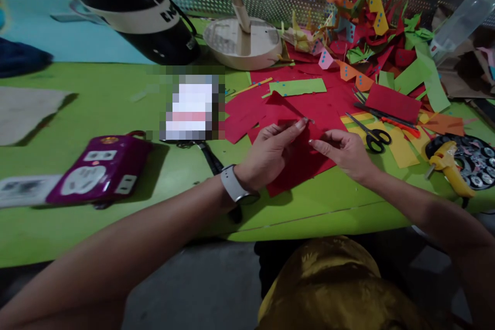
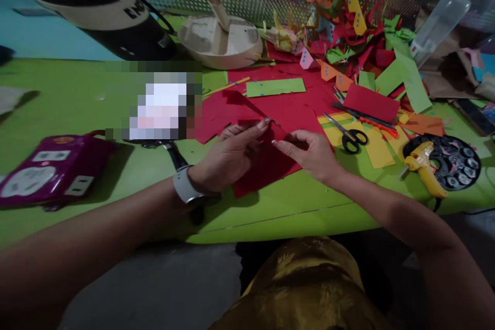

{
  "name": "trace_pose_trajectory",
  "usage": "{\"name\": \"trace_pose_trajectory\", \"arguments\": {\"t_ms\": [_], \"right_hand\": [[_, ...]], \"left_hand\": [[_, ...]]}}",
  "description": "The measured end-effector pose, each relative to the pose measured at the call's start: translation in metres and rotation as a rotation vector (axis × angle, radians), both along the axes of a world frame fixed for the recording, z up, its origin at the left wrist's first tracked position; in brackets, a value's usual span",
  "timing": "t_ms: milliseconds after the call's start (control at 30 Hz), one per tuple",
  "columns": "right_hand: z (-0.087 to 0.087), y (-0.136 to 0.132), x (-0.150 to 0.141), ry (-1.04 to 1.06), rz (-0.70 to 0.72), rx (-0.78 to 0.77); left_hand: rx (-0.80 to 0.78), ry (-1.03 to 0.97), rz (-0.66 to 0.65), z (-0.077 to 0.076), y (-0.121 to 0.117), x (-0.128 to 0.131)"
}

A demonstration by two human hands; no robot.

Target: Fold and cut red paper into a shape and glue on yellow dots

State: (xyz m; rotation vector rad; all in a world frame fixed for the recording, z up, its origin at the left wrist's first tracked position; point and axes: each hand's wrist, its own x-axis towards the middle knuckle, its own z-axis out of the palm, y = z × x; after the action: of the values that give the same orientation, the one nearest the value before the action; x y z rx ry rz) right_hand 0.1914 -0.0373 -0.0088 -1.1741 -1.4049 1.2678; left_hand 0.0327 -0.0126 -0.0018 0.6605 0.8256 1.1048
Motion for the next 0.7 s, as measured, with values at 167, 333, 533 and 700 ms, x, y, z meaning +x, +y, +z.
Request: {"name": "trace_pose_trajectory", "arguments": {"t_ms": [167,333,533,700], "right_hand": [[0.007,-0.002,0.0,-0.014,0.012,0.016],[0.01,-0.001,0.004,-0.085,0.047,-0.028],[0.012,0.0,0.007,-0.085,0.04,0.038],[0.012,0.001,0.006,-0.074,0.095,0.012]], "left_hand": [[-0.011,0.025,0.007,0.0,-0.001,0.0],[0.031,0.098,-0.039,0.002,0.0,-0.004],[0.162,0.175,-0.12,0.003,0.0,-0.004],[0.155,0.18,-0.091,0.001,0.0,-0.002]]}}
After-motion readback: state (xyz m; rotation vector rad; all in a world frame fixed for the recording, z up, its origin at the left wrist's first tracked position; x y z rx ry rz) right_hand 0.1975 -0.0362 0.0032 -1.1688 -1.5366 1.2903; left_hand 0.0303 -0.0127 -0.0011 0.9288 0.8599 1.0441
